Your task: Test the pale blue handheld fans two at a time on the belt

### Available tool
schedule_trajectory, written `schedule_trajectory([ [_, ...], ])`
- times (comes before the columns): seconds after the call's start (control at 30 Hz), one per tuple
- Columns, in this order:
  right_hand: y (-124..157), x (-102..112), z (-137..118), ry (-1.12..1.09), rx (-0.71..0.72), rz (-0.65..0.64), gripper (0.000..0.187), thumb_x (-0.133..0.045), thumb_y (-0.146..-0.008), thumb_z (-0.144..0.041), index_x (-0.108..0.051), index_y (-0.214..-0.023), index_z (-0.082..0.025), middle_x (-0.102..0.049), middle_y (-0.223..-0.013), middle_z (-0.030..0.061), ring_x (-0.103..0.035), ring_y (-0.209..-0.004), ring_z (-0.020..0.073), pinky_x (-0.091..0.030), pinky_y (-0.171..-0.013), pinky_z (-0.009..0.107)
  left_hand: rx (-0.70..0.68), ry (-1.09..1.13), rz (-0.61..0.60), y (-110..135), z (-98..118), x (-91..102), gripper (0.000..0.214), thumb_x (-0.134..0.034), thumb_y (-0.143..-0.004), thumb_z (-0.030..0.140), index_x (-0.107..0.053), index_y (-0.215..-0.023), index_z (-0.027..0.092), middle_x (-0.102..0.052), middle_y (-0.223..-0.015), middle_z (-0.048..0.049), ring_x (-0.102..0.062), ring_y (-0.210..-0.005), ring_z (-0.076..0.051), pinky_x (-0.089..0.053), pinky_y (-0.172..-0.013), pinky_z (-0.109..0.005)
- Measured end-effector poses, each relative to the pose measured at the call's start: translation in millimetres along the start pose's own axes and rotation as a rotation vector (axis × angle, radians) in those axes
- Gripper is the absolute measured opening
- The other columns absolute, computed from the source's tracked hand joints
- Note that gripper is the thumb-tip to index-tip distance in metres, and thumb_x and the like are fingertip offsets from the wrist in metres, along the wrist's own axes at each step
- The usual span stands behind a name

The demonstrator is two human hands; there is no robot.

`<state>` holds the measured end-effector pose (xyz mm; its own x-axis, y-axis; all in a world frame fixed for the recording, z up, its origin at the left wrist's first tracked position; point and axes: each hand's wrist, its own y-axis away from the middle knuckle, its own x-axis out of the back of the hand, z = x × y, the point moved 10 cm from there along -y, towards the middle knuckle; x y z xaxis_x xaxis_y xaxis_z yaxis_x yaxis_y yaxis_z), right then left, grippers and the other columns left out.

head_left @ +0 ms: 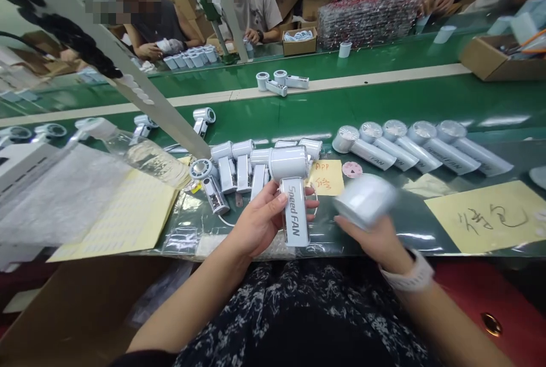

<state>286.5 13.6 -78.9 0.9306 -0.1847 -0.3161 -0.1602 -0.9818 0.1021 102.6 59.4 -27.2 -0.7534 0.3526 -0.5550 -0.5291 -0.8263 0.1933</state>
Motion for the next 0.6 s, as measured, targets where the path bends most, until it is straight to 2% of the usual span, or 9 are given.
schedule_trajectory([
  [0.07,-8.6,5.3,5.6,0.120,-0.012,0.072,0.030,-0.087,-0.067,-0.026,-0.065,-0.086,-0.020,-0.066,-0.085,0.0045,-0.059,-0.085,0.0257,-0.052,-0.084,0.048,0.013,-0.016,0.017,0.3,-0.7,1.0,0.030,-0.063,-0.092,0.024,-0.058,-0.121,0.017,-0.071,-0.115,-0.0129,-0.072,-0.100,-0.027,-0.061,-0.085,-0.042],
  [0.13,-14.2,1.9,3.6,0.104,-0.007,0.080,0.034,-0.086,-0.070,-0.034,-0.062,-0.089,-0.021,-0.065,-0.082,0.0020,-0.058,-0.079,0.0214,-0.052,-0.079,0.041,0.015,-0.028,0.005,0.7,-0.5,-0.1,0.032,-0.065,-0.091,0.025,-0.059,-0.122,0.017,-0.071,-0.115,-0.0129,-0.072,-0.101,-0.027,-0.062,-0.085,-0.041],
  [0.23,-11.8,-17.1,-5.7,-0.152,-0.043,-0.007,0.039,-0.077,-0.078,-0.050,-0.057,-0.101,-0.025,-0.062,-0.080,-0.0012,-0.057,-0.071,0.0173,-0.051,-0.068,0.034,0.004,-0.027,-0.008,0.9,0.7,-0.3,0.032,-0.066,-0.090,0.026,-0.061,-0.121,0.017,-0.071,-0.116,-0.0128,-0.072,-0.103,-0.027,-0.062,-0.085,-0.040],
  [0.33,-0.9,-39.6,-16.2,-0.333,-0.113,-0.108,0.042,-0.064,-0.084,-0.064,-0.058,-0.099,-0.026,-0.059,-0.077,-0.0007,-0.054,-0.065,0.0163,-0.049,-0.061,0.032,0.011,-0.028,-0.015,0.3,0.1,-0.8,0.031,-0.066,-0.091,0.027,-0.061,-0.120,0.018,-0.072,-0.117,-0.0123,-0.071,-0.104,-0.027,-0.062,-0.084,-0.039],
  [0.47,9.9,-60.2,-29.4,-0.358,-0.113,-0.221,0.046,-0.054,-0.088,-0.068,-0.059,-0.085,-0.023,-0.058,-0.075,0.0011,-0.052,-0.061,0.0157,-0.047,-0.058,0.031,0.002,-0.039,-0.079,0.5,1.6,-9.4,0.035,-0.069,-0.089,0.030,-0.060,-0.122,0.020,-0.073,-0.116,-0.0114,-0.072,-0.103,-0.027,-0.062,-0.085,-0.040],
  [0.6,13.9,-69.3,-34.4,-0.384,-0.117,-0.272,0.043,-0.056,-0.088,-0.066,-0.058,-0.086,-0.023,-0.060,-0.077,0.0014,-0.053,-0.060,0.0156,-0.046,-0.056,0.030,-0.007,-0.049,-0.123,2.6,2.7,-14.6,0.036,-0.069,-0.089,0.032,-0.060,-0.122,0.021,-0.073,-0.115,-0.0109,-0.072,-0.102,-0.028,-0.060,-0.086,-0.041],
])
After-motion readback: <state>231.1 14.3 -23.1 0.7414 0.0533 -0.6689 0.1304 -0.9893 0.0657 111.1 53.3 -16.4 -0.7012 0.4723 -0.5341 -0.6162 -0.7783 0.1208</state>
